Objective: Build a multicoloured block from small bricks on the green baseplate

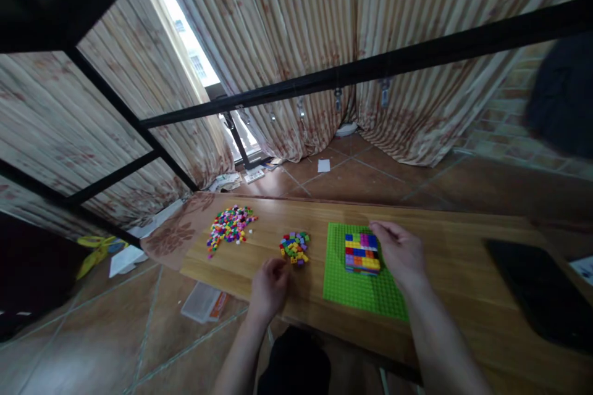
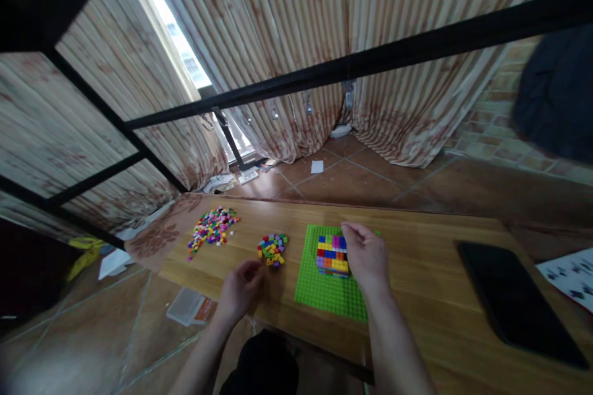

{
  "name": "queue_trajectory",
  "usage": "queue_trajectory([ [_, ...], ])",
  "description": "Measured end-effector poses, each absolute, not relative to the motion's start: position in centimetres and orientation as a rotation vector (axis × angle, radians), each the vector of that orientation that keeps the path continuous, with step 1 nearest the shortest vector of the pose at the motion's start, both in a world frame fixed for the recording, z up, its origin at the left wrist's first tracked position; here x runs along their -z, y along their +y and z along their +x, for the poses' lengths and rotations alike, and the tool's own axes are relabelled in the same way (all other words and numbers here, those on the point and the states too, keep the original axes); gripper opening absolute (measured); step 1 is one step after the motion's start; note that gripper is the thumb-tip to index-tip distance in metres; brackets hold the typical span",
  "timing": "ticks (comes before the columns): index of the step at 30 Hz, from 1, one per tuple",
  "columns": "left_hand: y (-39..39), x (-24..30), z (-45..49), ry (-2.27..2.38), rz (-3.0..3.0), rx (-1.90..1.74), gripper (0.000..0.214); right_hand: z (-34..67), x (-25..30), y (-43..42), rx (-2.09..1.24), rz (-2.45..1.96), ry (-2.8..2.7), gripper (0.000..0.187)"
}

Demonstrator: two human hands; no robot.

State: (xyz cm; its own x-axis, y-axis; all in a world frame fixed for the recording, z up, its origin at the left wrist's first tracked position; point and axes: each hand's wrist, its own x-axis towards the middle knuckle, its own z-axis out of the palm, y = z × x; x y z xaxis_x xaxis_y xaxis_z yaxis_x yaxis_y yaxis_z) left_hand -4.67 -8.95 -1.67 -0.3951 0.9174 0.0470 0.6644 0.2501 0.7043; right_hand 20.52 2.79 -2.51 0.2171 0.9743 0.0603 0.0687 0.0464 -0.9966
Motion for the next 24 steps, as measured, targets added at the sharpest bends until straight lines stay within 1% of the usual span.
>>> queue_trajectory([
  [6, -8.0, 2.7, -3.2, 2.284, 1.485, -0.913, 0.02, 19.8, 2.1, 2.8, -0.987, -1.314, -1.13, 0.034],
  [12, -7.4, 3.8, -2.9, 2.321, 1.562, -0.849, 0.014, 20.0, 2.3, 3.3, -0.99, -1.314, -1.119, 0.032],
  [17, -7.5, 3.5, -2.8, 2.301, 1.603, -0.884, 0.016, 20.4, 2.3, 3.2, -1.025, -1.316, -1.14, 0.031],
  [21, -5.2, 2.7, -2.3, 2.32, 1.753, -0.93, 0.02, 21.0, 2.0, 3.0, -0.998, -1.325, -1.144, 0.03],
  [22, -4.3, 2.5, -2.2, 2.312, 1.831, -0.903, 0.02, 21.1, 1.9, 3.0, -0.986, -1.33, -1.141, 0.03],
  [24, -2.5, 2.0, -2.1, 2.305, 1.981, -0.739, 0.022, 21.5, 1.8, 3.0, -0.972, -1.334, -1.133, 0.029],
])
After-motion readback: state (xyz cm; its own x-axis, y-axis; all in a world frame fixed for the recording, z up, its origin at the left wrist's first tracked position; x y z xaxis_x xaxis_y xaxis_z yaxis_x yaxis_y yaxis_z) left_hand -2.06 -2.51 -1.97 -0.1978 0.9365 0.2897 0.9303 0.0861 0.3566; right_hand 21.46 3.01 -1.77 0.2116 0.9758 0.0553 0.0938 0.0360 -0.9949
